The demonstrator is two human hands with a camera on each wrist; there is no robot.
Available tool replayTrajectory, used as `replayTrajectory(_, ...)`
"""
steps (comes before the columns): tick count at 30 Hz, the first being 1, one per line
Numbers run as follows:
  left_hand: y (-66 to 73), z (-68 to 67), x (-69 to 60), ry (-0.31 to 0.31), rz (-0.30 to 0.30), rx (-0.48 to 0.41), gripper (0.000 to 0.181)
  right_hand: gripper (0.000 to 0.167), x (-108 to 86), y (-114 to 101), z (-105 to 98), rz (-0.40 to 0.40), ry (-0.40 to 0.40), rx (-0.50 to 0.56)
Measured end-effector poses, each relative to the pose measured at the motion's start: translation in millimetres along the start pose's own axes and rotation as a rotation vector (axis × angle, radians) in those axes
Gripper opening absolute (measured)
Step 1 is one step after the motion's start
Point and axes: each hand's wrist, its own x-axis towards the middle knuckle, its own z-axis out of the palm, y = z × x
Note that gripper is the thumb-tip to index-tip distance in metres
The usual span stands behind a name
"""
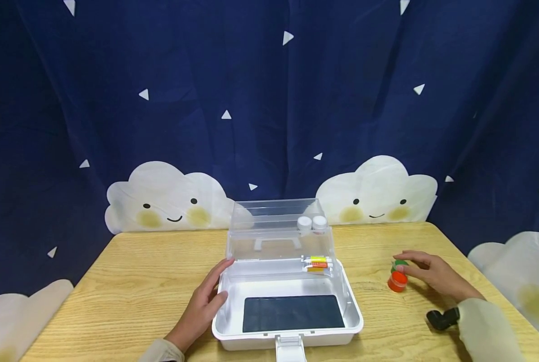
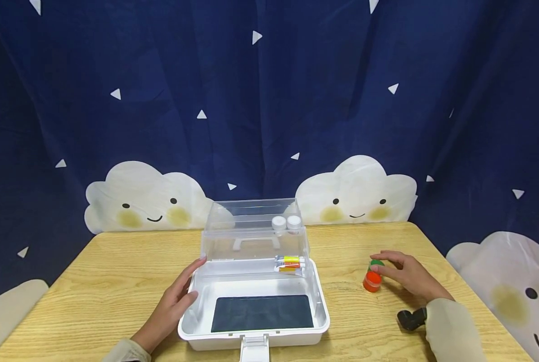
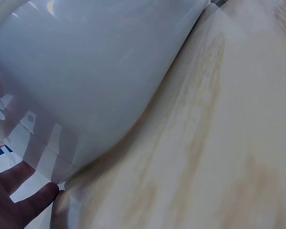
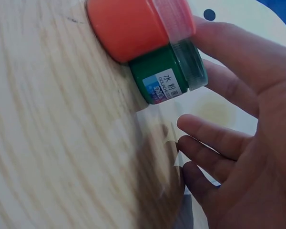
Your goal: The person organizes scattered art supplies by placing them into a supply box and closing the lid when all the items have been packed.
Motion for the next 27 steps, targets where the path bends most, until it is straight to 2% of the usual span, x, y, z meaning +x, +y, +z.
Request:
replayTrajectory(4, 0.7, -0.2, 0.5, -0.007, -0.009, 0.000, 0.069, 0.048, 0.2, 1.2, -1.5, 0.021, -0.025, 0.003)
replayTrajectory(10, 1.6, -0.3, 0.9, -0.012, -0.018, 0.000, 0.068, 0.050, 0.4, 6.2, 0.2, -0.015, -0.064, 0.092)
replayTrajectory(20, 2.4, -0.2, 1.2, -0.011, -0.011, 0.006, 0.069, 0.049, -2.3, 9.2, 4.4, -0.010, -0.052, 0.106)
replayTrajectory(27, 2.5, -0.2, 0.8, -0.008, -0.029, 0.003, 0.068, 0.046, -2.5, 9.9, 4.7, -0.010, -0.064, 0.112)
